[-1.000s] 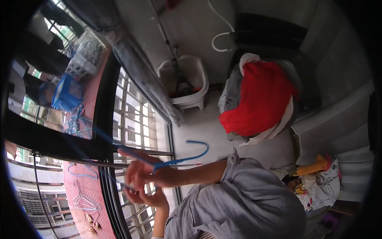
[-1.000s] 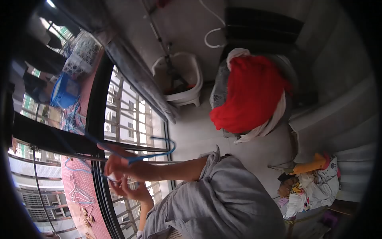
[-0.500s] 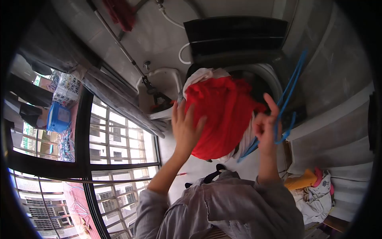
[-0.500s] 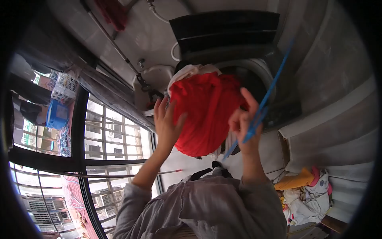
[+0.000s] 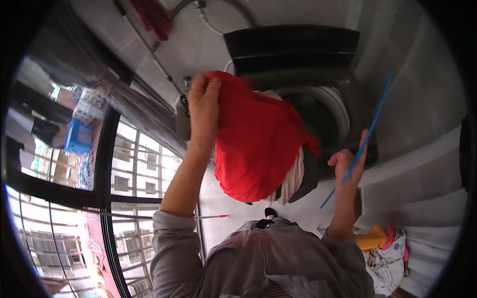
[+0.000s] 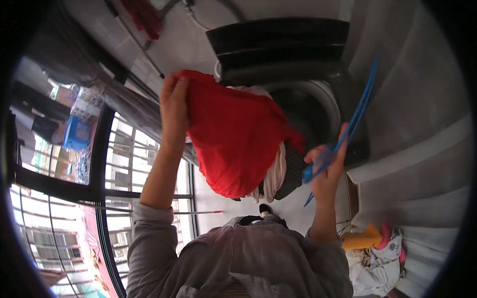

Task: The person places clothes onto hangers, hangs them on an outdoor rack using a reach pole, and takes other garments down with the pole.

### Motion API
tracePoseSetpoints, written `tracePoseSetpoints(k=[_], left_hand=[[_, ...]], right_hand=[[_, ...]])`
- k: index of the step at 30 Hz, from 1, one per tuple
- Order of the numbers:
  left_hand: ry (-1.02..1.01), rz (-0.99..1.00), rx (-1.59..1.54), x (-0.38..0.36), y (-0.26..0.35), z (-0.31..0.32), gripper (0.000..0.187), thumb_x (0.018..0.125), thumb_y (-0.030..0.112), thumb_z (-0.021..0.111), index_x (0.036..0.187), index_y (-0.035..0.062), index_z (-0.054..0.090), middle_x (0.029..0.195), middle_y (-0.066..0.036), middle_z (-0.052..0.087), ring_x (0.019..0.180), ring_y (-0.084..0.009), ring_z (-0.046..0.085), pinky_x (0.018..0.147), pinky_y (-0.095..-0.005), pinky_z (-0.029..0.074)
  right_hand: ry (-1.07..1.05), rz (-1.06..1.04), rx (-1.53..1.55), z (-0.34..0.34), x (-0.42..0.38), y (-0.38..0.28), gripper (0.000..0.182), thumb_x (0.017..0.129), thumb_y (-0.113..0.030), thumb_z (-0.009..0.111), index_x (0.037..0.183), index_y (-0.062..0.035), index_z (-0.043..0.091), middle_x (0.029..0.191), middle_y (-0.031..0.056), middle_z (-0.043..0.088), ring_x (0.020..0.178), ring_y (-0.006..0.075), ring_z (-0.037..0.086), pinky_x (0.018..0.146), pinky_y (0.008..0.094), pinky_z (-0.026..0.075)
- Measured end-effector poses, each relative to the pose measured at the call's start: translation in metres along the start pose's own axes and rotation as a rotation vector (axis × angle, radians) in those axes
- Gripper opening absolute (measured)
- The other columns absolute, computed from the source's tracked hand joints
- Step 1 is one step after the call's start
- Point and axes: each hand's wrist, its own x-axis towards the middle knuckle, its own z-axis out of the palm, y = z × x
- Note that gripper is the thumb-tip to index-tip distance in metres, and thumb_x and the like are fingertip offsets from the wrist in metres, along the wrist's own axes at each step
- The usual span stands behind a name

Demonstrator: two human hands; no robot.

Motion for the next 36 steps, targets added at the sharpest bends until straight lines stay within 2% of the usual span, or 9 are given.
tracePoseSetpoints(k=[2,6,11,15,20,27,32,33,36], left_hand=[[-0.024,-0.014,-0.071,-0.014,0.042,-0.016,0.012,0.091,0.011,0.048,0.093,0.0026,0.057,0.083,0.001,0.058,0.078,-0.0052,0.052,0.071,-0.0189,0.043],[-0.179,0.038,0.069,-0.064,0.102,-0.053,0.012,0.091,0.012,0.050,0.096,0.0021,0.056,0.085,-0.001,0.059,0.081,-0.0064,0.054,0.073,-0.0189,0.043],[-0.061,0.096,0.144,-0.138,0.163,-0.094,0.013,0.090,0.013,0.051,0.095,0.0016,0.056,0.085,-0.002,0.059,0.078,-0.0062,0.054,0.070,-0.0189,0.043],[0.257,0.122,0.236,-0.212,0.203,-0.148,0.013,0.088,0.013,0.052,0.091,0.0009,0.057,0.079,-0.003,0.059,0.071,-0.0065,0.054,0.065,-0.0176,0.043],[0.614,-0.008,0.163,-0.328,0.207,-0.211,0.013,0.085,0.012,0.050,0.087,0.0017,0.058,0.075,-0.004,0.059,0.066,-0.0078,0.054,0.061,-0.0178,0.043],[0.699,-0.315,0.353,-0.456,0.193,-0.221,0.038,0.078,0.019,0.064,0.111,0.0044,0.052,0.096,-0.007,0.056,0.087,-0.0129,0.054,0.074,-0.0255,0.046],[0.582,-0.273,0.715,-0.491,0.174,-0.197,0.068,0.071,0.032,0.073,0.127,0.0074,0.043,0.116,-0.013,0.048,0.102,-0.0242,0.051,0.088,-0.0358,0.043],[0.632,-0.144,1.162,-0.496,0.171,-0.192,0.061,0.071,0.025,0.073,0.123,0.0078,0.048,0.115,-0.010,0.051,0.105,-0.0199,0.049,0.087,-0.0324,0.042],[0.915,0.008,1.094,-0.504,0.179,-0.170,0.048,0.067,0.012,0.070,0.112,0.0039,0.054,0.103,-0.014,0.054,0.092,-0.0271,0.054,0.078,-0.0353,0.046]], right_hand=[[-0.135,-0.174,-0.022,0.024,0.011,0.001,0.073,0.085,-0.002,0.054,0.142,-0.0083,0.009,0.083,0.0090,0.060,0.075,0.0112,0.058,0.074,0.0234,0.045],[-0.421,-0.107,0.090,0.088,0.020,-0.021,0.080,0.078,-0.007,0.067,0.141,-0.0093,0.017,0.114,0.0150,0.056,0.078,0.0062,0.058,0.061,0.0124,0.044],[-1.020,0.027,0.436,0.187,-0.001,-0.050,0.077,0.074,-0.007,0.070,0.137,-0.0102,0.026,0.107,0.0102,0.058,0.077,0.0114,0.059,0.062,0.0198,0.048],[-1.277,0.064,0.054,0.233,-0.046,-0.065,0.027,0.078,-0.016,0.068,0.100,-0.0031,0.060,0.077,0.0048,0.060,0.067,0.0087,0.054,0.058,0.0206,0.042],[-1.503,0.192,0.242,0.254,-0.116,-0.091,0.020,0.081,-0.019,0.066,0.075,-0.0015,0.059,0.052,-0.0031,0.048,0.047,0.0035,0.040,0.044,0.0195,0.031],[-1.743,0.344,0.446,0.262,-0.218,-0.128,0.018,0.085,-0.018,0.062,0.079,-0.0017,0.057,0.061,-0.0007,0.055,0.055,0.0034,0.049,0.047,0.0169,0.038],[-1.872,0.419,0.385,0.263,-0.269,-0.144,0.013,0.088,-0.014,0.058,0.085,-0.0017,0.058,0.064,-0.0011,0.054,0.054,0.0019,0.045,0.046,0.0170,0.036],[-1.861,0.497,0.429,0.264,-0.277,-0.141,0.012,0.088,-0.014,0.057,0.085,-0.0018,0.058,0.064,-0.0015,0.053,0.054,0.0018,0.044,0.045,0.0170,0.035],[-1.815,0.580,0.490,0.269,-0.294,-0.142,0.010,0.089,-0.012,0.055,0.086,-0.0018,0.057,0.065,-0.0022,0.053,0.053,0.0016,0.043,0.044,0.0168,0.034]])
